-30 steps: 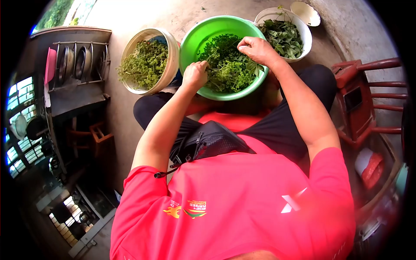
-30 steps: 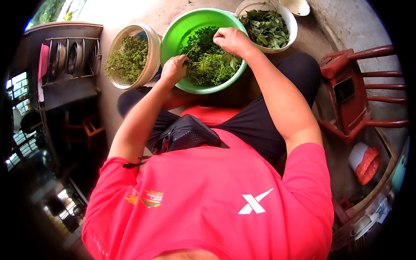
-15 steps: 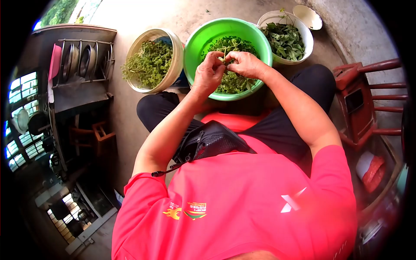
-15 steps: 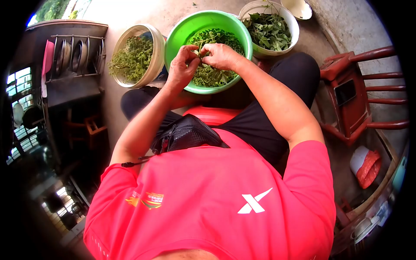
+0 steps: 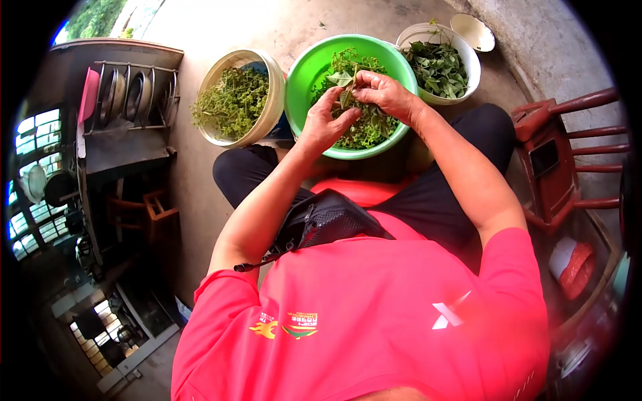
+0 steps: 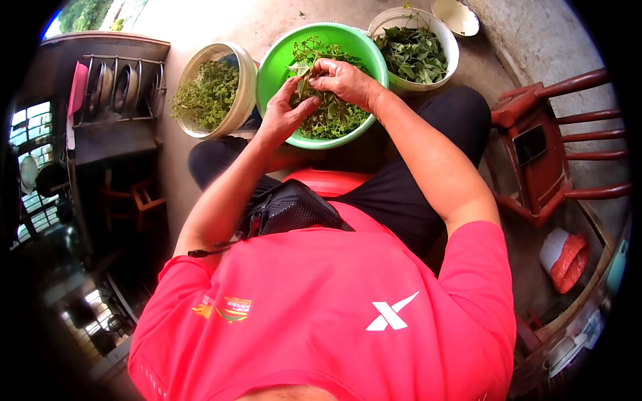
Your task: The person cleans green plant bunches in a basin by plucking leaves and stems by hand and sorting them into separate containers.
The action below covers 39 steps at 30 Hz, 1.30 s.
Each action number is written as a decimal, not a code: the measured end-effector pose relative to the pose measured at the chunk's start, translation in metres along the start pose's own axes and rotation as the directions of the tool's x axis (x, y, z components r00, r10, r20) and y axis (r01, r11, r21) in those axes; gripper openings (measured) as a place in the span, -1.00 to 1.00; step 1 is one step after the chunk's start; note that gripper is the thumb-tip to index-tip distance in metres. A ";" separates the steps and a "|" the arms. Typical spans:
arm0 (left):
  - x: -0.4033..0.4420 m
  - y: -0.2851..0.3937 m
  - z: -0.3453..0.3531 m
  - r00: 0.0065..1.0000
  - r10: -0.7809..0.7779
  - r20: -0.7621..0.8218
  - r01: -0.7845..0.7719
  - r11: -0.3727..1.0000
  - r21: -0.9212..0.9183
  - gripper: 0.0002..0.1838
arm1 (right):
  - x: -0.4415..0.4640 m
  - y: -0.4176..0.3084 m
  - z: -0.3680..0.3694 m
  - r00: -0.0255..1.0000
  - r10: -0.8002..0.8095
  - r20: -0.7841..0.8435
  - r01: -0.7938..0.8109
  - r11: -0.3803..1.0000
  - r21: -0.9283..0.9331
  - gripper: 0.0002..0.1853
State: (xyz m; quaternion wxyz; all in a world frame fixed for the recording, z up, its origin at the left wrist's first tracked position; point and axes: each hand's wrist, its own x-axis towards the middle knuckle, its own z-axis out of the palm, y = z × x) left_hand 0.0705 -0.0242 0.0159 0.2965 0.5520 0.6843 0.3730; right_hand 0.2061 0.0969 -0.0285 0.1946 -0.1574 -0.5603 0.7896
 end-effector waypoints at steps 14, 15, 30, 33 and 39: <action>0.009 0.000 0.001 0.976 0.190 -0.107 -0.128 0.895 0.427 -0.85 | -0.009 -0.021 0.014 0.958 -0.146 -0.248 -0.094 0.656 -0.749 -0.61; 0.008 0.000 0.002 0.973 0.205 -0.103 -0.135 0.876 0.463 -0.85 | -0.010 -0.023 0.016 0.960 -0.165 -0.227 -0.072 0.637 -0.767 -0.67; -0.001 -0.008 -0.009 0.994 0.091 -0.066 -0.060 0.925 0.374 -0.80 | -0.007 -0.012 0.028 0.917 -0.251 -0.312 -0.075 0.658 -0.749 -0.79; -0.001 -0.003 -0.012 0.989 0.129 -0.069 -0.099 0.935 0.341 -0.79 | -0.003 -0.005 0.026 0.893 -0.119 -0.435 -0.109 0.879 -0.464 -0.84; 0.003 0.002 -0.013 0.998 0.046 -0.053 -0.040 0.993 0.111 -0.81 | -0.011 -0.007 0.025 0.866 -0.093 -0.491 0.058 0.995 -0.087 -0.89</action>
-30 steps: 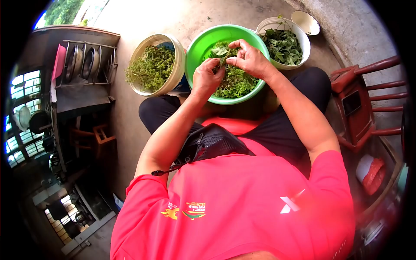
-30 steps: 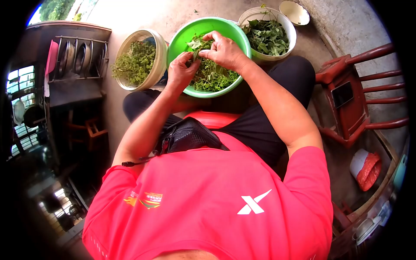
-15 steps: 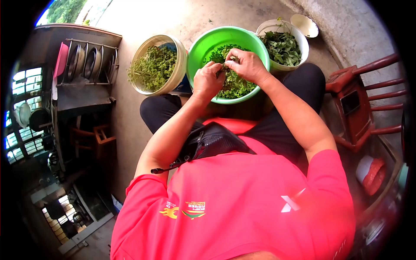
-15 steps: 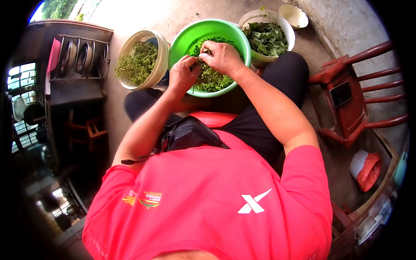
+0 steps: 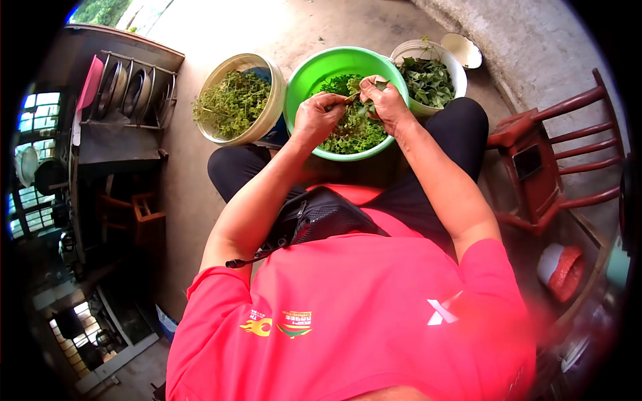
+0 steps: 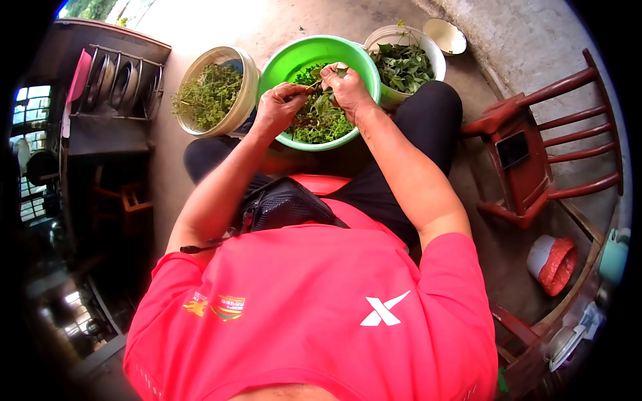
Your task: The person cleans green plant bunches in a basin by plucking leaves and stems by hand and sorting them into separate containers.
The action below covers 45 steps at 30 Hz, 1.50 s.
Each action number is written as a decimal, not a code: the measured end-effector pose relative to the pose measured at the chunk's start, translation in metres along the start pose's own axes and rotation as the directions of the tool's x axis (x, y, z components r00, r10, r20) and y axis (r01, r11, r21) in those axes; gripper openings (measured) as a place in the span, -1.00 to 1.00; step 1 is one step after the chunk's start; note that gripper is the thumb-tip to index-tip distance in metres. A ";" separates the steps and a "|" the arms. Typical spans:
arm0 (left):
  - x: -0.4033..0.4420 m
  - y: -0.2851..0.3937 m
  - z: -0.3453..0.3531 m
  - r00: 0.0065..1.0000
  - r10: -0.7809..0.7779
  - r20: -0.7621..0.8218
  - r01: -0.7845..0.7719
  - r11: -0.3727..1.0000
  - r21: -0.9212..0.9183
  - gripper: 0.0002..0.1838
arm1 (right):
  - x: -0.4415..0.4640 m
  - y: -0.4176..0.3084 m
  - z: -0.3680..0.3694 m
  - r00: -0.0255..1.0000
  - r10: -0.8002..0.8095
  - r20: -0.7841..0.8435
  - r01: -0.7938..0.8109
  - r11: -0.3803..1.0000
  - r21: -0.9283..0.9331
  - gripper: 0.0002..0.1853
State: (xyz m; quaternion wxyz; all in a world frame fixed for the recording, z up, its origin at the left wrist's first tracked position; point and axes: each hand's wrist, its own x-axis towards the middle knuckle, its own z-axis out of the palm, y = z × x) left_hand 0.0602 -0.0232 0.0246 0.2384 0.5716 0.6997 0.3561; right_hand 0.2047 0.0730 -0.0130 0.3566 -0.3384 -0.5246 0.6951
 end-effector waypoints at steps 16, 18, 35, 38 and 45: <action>-0.007 -0.012 -0.008 1.000 0.019 -0.005 -0.016 0.951 0.309 -0.83 | -0.009 -0.008 0.001 0.963 -0.041 0.265 0.206 0.749 -0.630 -0.84; -0.008 -0.016 -0.006 1.000 0.017 -0.013 -0.012 0.948 0.317 -0.83 | -0.004 0.015 -0.001 0.944 -0.181 0.275 0.328 0.589 -0.739 -0.81; -0.001 -0.056 -0.048 0.849 -0.467 0.249 0.429 0.332 -0.840 -0.70 | 0.088 0.031 -0.140 0.655 -0.164 -0.737 -0.325 0.820 -0.471 -0.28; -0.002 -0.060 -0.050 0.853 -0.449 0.265 0.412 0.270 -0.870 -0.64 | 0.079 0.046 -0.139 0.630 0.020 -0.776 -0.492 0.784 -0.378 -0.25; -0.007 -0.063 -0.068 0.808 -0.588 -0.033 0.172 0.290 -0.941 -0.78 | 0.050 0.050 -0.100 0.756 0.059 -0.652 -0.202 0.968 -0.147 -0.42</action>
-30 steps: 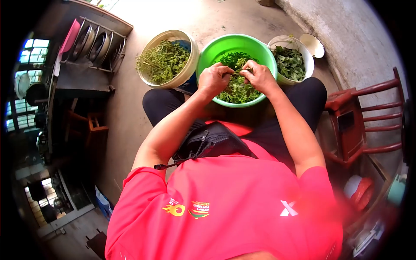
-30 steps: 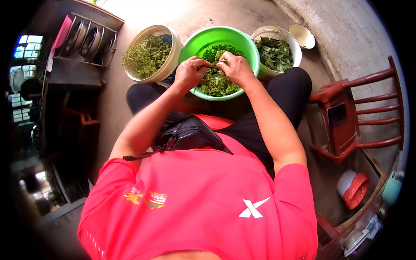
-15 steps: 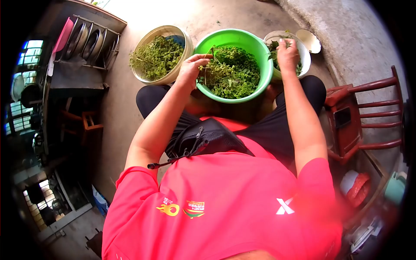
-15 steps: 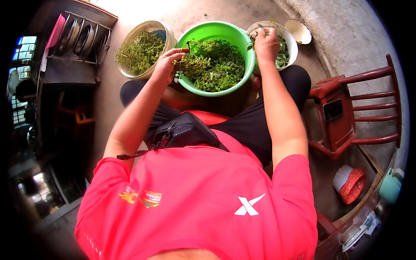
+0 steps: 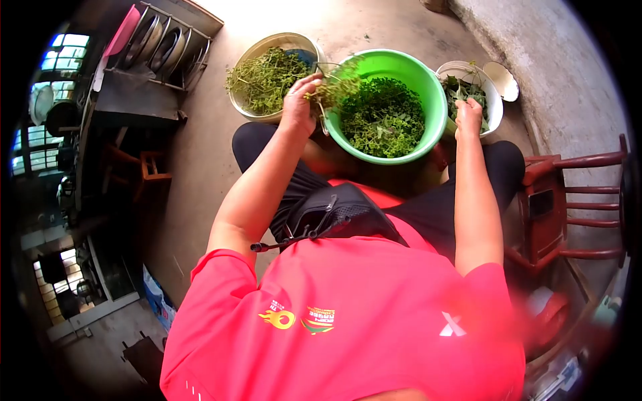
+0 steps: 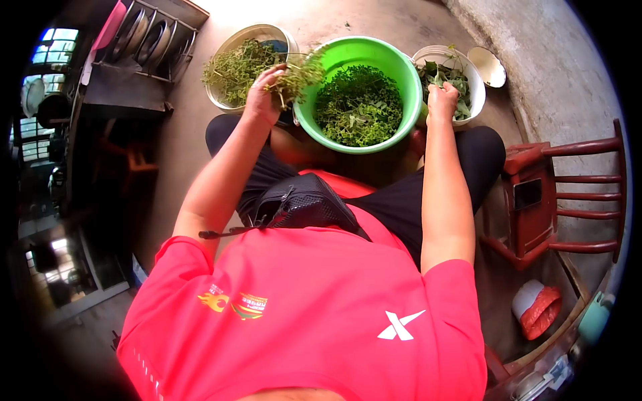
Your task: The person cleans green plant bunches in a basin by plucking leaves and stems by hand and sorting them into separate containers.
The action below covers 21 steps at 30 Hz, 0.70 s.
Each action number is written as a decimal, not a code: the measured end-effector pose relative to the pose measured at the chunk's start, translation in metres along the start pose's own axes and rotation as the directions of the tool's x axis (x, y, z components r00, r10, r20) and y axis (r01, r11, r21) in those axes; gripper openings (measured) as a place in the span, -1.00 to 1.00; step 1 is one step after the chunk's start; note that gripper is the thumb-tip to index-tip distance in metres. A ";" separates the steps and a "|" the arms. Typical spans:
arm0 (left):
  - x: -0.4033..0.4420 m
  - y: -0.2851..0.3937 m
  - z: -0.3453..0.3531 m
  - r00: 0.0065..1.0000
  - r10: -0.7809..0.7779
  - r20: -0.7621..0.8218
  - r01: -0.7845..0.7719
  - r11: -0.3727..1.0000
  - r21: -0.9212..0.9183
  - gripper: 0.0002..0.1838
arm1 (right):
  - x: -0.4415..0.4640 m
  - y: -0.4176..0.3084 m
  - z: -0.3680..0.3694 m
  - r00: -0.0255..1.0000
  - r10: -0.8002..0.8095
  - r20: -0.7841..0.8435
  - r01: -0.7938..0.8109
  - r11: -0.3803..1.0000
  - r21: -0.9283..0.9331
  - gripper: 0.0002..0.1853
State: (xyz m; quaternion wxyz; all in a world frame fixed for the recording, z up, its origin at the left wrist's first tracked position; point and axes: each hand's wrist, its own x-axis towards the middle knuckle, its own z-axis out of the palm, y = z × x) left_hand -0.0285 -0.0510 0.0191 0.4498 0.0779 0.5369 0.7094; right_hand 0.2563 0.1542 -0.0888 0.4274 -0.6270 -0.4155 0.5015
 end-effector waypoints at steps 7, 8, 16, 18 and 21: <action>0.056 0.048 -0.075 0.709 0.695 -0.116 -0.543 0.645 0.538 -0.77 | -0.018 -0.017 -0.013 0.954 0.196 0.227 -0.237 0.957 0.166 -0.71; 0.065 0.053 -0.093 0.728 0.682 -0.066 -0.474 0.570 0.671 -0.74 | -0.021 -0.018 -0.010 0.941 0.200 0.272 -0.245 0.959 0.141 -0.73; 0.032 0.005 -0.100 0.805 0.527 0.272 -0.144 -0.271 0.952 -0.74 | -0.022 0.001 -0.001 0.973 -0.191 0.126 0.229 0.850 -0.475 -0.75; 0.023 -0.007 -0.091 0.705 0.618 0.347 -0.148 -0.351 0.925 -0.79 | -0.024 0.002 -0.002 0.905 -0.377 0.199 0.421 0.720 -0.552 -0.75; 0.007 0.001 -0.071 0.553 0.643 0.530 -0.296 -0.443 0.846 -0.76 | -0.045 -0.009 0.005 0.813 -0.254 0.523 0.504 0.758 -0.414 -0.75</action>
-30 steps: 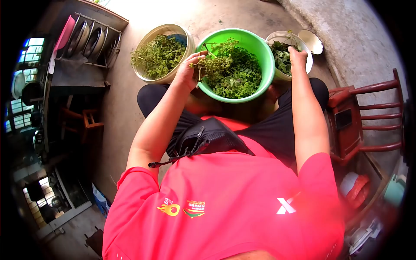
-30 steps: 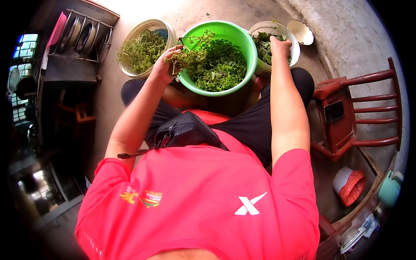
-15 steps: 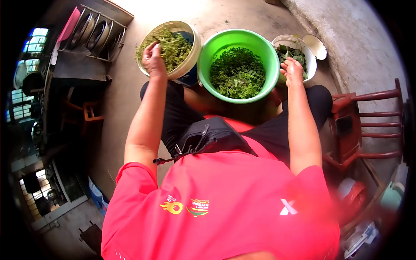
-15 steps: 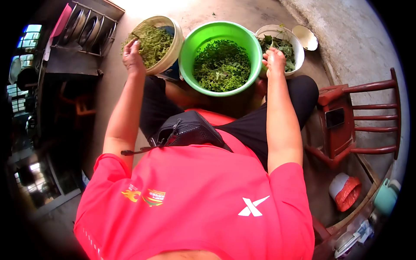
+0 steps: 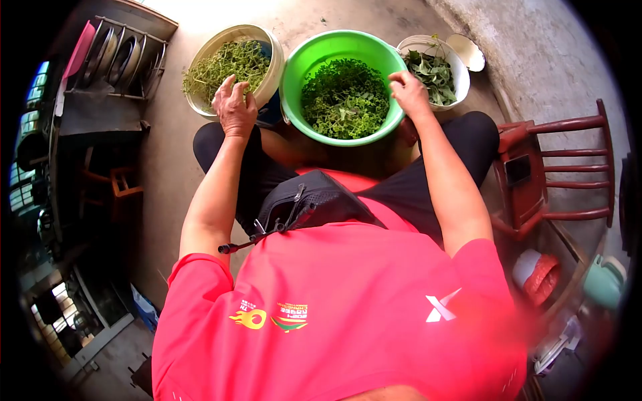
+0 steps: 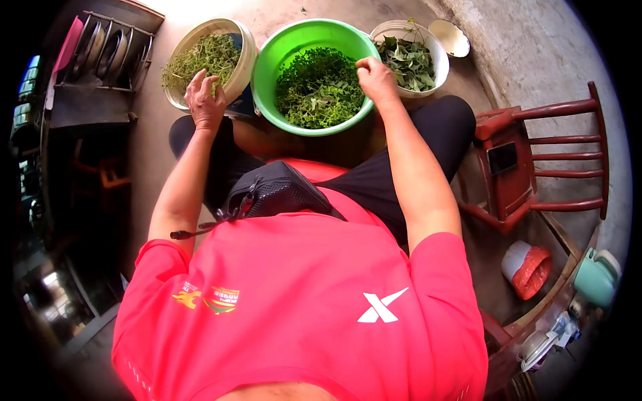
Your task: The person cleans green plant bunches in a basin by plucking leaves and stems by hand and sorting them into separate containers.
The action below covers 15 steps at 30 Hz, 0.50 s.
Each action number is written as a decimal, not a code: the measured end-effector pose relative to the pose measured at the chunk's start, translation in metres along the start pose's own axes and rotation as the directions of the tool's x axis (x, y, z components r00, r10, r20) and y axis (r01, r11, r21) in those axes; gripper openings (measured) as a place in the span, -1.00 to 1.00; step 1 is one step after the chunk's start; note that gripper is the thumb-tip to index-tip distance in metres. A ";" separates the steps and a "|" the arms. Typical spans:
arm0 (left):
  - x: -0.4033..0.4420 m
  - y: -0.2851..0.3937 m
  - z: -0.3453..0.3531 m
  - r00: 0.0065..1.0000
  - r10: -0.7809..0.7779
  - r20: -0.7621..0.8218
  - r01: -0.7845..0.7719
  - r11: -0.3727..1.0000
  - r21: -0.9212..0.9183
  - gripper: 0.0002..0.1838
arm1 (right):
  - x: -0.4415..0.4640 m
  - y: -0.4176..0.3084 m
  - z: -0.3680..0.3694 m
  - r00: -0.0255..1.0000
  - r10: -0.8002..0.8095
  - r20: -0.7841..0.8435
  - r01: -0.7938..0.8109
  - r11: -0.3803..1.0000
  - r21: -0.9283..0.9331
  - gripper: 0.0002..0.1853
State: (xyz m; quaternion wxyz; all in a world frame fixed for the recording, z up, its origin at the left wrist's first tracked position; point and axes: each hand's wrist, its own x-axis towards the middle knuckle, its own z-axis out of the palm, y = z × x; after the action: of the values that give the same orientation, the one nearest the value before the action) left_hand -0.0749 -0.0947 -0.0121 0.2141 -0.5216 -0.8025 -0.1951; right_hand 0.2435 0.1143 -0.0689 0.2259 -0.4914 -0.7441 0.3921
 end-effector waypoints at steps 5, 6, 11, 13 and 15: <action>-0.001 0.004 -0.004 0.996 0.080 -0.024 -0.083 0.986 -0.144 -0.78 | -0.021 -0.012 0.032 0.894 -0.158 0.419 0.218 0.971 -0.100 -0.73; -0.003 0.006 -0.004 0.992 0.127 -0.007 -0.126 0.972 -0.196 -0.79 | -0.025 -0.013 0.043 0.850 -0.138 0.508 0.270 0.943 -0.196 -0.72; -0.015 0.031 -0.009 0.963 0.259 0.071 -0.200 0.868 -0.454 -0.85 | -0.053 -0.025 0.083 0.676 0.073 0.733 0.356 0.839 -0.412 -0.57; -0.025 0.037 -0.007 0.922 0.360 0.145 -0.241 0.824 -0.513 -0.86 | -0.054 -0.034 0.078 0.647 0.120 0.753 0.329 0.847 -0.418 -0.51; -0.034 0.044 -0.005 0.863 0.440 0.250 -0.246 0.796 -0.553 -0.85 | -0.054 -0.038 0.074 0.624 0.094 0.776 0.349 0.855 -0.384 -0.43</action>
State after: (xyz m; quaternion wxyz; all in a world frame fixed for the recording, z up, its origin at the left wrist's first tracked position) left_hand -0.0217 -0.1063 -0.0221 -0.0502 -0.7247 -0.6386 -0.2540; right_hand 0.1917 0.0302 -0.0796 -0.2215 -0.2600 -0.8765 0.3392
